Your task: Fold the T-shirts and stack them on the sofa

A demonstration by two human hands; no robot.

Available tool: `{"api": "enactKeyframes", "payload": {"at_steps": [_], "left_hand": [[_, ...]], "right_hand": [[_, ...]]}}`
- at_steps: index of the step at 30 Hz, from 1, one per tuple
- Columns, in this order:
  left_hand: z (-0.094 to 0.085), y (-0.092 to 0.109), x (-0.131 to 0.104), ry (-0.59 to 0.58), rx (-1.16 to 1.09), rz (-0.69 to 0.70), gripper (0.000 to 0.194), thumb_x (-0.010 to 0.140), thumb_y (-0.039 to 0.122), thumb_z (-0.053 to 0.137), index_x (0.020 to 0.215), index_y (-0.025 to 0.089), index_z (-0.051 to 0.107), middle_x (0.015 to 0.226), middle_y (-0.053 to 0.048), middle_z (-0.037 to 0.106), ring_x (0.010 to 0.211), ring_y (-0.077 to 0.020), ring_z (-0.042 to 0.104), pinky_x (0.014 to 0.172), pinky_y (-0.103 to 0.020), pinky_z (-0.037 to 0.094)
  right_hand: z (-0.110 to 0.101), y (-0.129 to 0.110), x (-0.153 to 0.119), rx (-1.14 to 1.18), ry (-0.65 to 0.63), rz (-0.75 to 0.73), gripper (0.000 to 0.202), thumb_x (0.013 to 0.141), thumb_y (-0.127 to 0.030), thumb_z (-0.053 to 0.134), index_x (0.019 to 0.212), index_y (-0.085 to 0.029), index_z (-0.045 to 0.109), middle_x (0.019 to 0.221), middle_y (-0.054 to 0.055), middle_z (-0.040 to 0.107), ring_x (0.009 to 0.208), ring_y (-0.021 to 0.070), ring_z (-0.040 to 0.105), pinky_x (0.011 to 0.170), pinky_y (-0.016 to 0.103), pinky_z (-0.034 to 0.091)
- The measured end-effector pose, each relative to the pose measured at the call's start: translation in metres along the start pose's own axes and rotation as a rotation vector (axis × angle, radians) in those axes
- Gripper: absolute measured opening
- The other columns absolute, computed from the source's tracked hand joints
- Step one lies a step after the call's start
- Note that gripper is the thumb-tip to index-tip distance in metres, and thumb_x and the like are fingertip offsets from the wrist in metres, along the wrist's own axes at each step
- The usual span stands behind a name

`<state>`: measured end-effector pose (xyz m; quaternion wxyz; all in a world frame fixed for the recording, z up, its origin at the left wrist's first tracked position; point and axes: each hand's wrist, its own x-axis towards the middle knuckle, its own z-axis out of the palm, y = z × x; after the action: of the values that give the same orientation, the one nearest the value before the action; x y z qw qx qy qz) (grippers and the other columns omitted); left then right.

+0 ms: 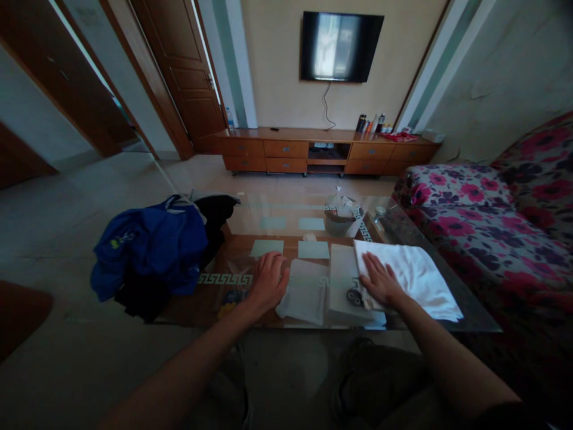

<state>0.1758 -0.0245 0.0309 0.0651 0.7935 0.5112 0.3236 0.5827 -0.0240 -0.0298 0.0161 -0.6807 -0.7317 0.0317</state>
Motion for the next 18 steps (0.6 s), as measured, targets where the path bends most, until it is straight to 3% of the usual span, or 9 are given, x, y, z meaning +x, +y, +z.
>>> {"api": "enactKeyframes", "payload": {"at_steps": [3,6,9,13,18], "left_hand": [[-0.001,-0.002,0.0,-0.013,0.017,0.013,0.024,0.098,0.027,0.049,0.119,0.021,0.06,0.13,-0.011,0.055,0.124,-0.0287,0.048,0.108,-0.049,0.039],[-0.002,-0.002,-0.001,-0.03,0.03,0.017,0.021,0.096,0.024,0.051,0.114,0.022,0.062,0.129,-0.01,0.055,0.124,-0.0286,0.047,0.107,-0.048,0.04],[-0.002,-0.003,-0.001,-0.051,0.053,0.027,0.021,0.093,0.022,0.054,0.113,0.023,0.062,0.13,-0.01,0.055,0.124,-0.0287,0.047,0.106,-0.048,0.04],[-0.001,-0.008,0.001,-0.073,0.107,0.04,0.025,0.092,0.021,0.054,0.116,0.023,0.061,0.132,-0.011,0.055,0.128,-0.0293,0.046,0.107,-0.049,0.039],[-0.002,-0.024,0.006,-0.075,0.2,-0.002,0.027,0.091,0.024,0.054,0.117,0.022,0.061,0.133,-0.013,0.055,0.127,-0.0316,0.047,0.105,-0.051,0.04]], "right_hand": [[0.001,0.062,0.001,0.005,-0.001,-0.04,0.07,0.1,-0.049,0.03,0.165,-0.025,0.019,0.17,0.006,0.018,0.156,0.0264,0.018,0.122,0.056,0.023],[0.001,0.094,0.005,0.044,0.009,-0.023,0.069,0.099,-0.053,0.032,0.163,-0.028,0.026,0.169,0.006,0.025,0.155,0.0278,0.023,0.121,0.055,0.027],[0.002,0.095,0.007,0.084,0.043,0.141,0.068,0.1,-0.062,0.024,0.162,-0.033,0.029,0.169,0.005,0.024,0.154,0.033,0.021,0.119,0.064,0.024],[0.006,0.084,0.007,0.117,0.056,0.35,0.071,0.097,-0.074,0.018,0.162,-0.046,0.019,0.172,0.001,0.008,0.154,0.0463,0.01,0.108,0.083,0.014],[0.005,0.092,0.009,0.137,0.056,0.405,0.072,0.096,-0.075,0.019,0.162,-0.046,0.018,0.172,0.001,0.006,0.153,0.047,0.008,0.107,0.084,0.014]]}}
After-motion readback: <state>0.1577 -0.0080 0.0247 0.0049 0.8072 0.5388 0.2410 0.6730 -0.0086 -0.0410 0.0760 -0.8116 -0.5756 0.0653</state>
